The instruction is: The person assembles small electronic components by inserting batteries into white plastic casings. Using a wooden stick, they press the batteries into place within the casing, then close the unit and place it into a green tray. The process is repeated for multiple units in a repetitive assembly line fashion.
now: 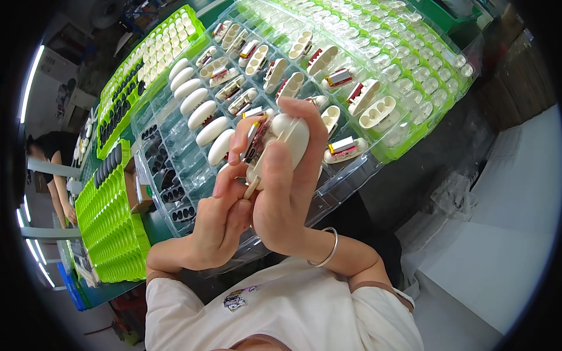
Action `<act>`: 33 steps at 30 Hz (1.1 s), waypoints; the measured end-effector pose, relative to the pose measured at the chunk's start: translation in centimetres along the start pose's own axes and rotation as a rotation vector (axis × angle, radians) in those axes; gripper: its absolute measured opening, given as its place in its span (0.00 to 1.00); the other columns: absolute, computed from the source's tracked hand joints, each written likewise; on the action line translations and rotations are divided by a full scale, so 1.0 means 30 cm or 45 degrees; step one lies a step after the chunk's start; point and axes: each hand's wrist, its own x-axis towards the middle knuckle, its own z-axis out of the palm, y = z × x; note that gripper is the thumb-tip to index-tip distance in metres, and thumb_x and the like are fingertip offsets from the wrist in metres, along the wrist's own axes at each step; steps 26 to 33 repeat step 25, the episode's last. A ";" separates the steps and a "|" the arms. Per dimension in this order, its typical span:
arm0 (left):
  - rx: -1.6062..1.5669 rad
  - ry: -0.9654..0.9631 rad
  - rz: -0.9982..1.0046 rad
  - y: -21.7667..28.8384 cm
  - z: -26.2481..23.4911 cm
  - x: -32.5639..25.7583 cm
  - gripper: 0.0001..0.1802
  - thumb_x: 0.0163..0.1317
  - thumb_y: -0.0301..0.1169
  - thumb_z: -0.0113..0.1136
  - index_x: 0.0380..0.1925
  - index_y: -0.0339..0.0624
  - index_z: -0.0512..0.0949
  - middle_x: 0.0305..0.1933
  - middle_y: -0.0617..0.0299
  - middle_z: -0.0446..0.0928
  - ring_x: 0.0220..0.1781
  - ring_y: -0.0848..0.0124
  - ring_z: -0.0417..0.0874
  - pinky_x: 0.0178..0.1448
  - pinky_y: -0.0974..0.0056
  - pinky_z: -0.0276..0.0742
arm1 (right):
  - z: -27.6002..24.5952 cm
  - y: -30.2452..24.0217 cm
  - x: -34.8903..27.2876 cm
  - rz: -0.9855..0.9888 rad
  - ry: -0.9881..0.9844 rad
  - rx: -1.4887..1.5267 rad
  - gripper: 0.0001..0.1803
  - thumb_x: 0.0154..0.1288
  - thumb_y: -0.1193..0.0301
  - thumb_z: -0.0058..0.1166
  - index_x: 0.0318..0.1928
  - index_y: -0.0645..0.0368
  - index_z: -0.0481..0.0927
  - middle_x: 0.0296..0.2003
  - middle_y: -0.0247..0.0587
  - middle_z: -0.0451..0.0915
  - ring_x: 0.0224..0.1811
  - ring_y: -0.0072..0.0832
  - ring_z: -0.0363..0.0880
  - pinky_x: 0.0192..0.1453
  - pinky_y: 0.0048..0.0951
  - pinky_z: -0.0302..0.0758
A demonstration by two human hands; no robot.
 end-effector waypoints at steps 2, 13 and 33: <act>0.038 -0.032 -0.053 0.010 -0.012 -0.001 0.08 0.59 0.21 0.38 0.33 0.31 0.68 0.20 0.59 0.68 0.17 0.71 0.70 0.24 0.70 0.66 | -0.002 0.010 -0.002 0.001 -0.005 0.007 0.20 0.65 0.55 0.30 0.55 0.41 0.51 0.30 0.39 0.62 0.28 0.23 0.62 0.20 0.21 0.70; -0.251 -0.128 -0.166 0.012 -0.019 0.011 0.10 0.63 0.28 0.36 0.33 0.35 0.67 0.13 0.66 0.62 0.14 0.79 0.60 0.19 0.73 0.55 | -0.002 0.004 -0.013 0.049 0.040 -0.072 0.19 0.65 0.56 0.29 0.54 0.43 0.51 0.28 0.38 0.62 0.28 0.22 0.61 0.28 0.25 0.75; -0.390 -0.229 -0.268 0.007 -0.034 0.016 0.12 0.65 0.34 0.36 0.35 0.36 0.66 0.13 0.69 0.61 0.13 0.82 0.58 0.17 0.75 0.50 | 0.011 -0.007 -0.003 0.263 0.193 0.135 0.23 0.63 0.52 0.31 0.56 0.45 0.52 0.27 0.35 0.62 0.28 0.19 0.61 0.36 0.28 0.80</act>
